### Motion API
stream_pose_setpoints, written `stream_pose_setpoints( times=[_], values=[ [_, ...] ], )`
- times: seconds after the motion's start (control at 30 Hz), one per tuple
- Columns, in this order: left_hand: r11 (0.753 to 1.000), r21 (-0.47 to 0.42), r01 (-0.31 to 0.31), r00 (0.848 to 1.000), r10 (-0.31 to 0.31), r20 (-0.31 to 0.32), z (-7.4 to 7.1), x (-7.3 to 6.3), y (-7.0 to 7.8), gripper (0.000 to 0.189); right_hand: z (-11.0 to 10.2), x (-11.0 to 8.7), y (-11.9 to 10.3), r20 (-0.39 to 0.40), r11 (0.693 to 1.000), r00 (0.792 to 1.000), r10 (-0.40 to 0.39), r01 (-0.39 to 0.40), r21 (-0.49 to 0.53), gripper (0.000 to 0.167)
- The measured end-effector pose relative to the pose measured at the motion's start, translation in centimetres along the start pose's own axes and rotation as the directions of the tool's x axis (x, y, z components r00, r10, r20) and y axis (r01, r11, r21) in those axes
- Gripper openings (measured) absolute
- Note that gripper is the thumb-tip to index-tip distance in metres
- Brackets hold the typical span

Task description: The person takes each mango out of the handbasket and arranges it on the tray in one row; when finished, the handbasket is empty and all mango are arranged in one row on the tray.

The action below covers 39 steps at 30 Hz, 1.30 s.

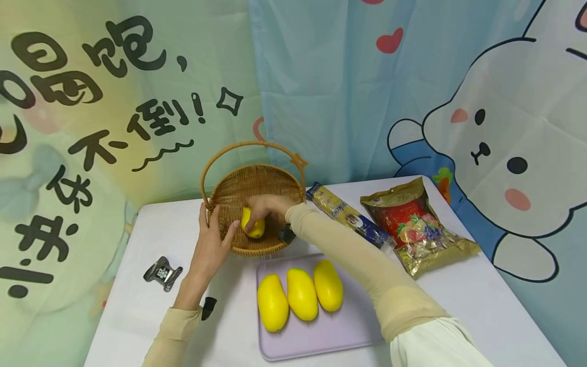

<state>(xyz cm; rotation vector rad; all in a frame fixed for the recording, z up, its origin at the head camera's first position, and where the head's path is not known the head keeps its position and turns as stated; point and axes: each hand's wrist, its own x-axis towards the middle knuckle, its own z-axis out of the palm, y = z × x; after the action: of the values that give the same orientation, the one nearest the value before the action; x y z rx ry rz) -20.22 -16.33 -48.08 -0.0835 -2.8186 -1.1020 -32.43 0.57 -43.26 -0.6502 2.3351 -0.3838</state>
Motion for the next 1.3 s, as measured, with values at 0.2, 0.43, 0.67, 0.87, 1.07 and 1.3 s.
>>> stream_pose_setpoints(
  times=[0.2, 0.43, 0.67, 0.87, 1.07, 1.3],
  values=[
    [1.000, -0.002, -0.005, 1.000, 0.005, 0.008, 0.2, -0.2, 0.1, 0.083, 0.6, 0.3, 0.1, 0.005, 0.999, 1.000, 0.020, -0.021, 0.031, 0.090],
    [1.000, -0.011, -0.015, 1.000, 0.015, 0.000, 0.4, -0.3, 0.3, 0.082, 0.7, -0.1, 0.4, 0.024, 0.988, 1.000, 0.003, -0.007, 0.155, 0.089],
    [1.000, -0.012, 0.003, 1.000, -0.002, 0.012, 0.3, -0.3, 0.4, 0.084, -0.4, -1.4, 0.7, -0.001, 0.980, 0.999, -0.032, 0.032, 0.197, 0.089],
    [1.000, -0.015, 0.007, 1.000, -0.007, 0.011, 0.1, -0.2, 0.3, 0.083, -1.7, -2.6, 0.7, -0.016, 0.965, 0.999, -0.035, 0.038, 0.259, 0.088],
    [1.000, -0.003, 0.016, 1.000, -0.016, 0.019, 0.0, -0.2, 0.2, 0.084, -3.2, -3.7, 0.9, -0.005, 0.968, 1.000, -0.010, 0.011, 0.252, 0.089],
    [1.000, 0.000, 0.011, 1.000, -0.011, 0.011, -0.1, 0.0, 0.1, 0.083, -4.9, -5.2, 0.7, -0.027, 0.968, 1.000, -0.005, 0.012, 0.251, 0.090]
  ],
)
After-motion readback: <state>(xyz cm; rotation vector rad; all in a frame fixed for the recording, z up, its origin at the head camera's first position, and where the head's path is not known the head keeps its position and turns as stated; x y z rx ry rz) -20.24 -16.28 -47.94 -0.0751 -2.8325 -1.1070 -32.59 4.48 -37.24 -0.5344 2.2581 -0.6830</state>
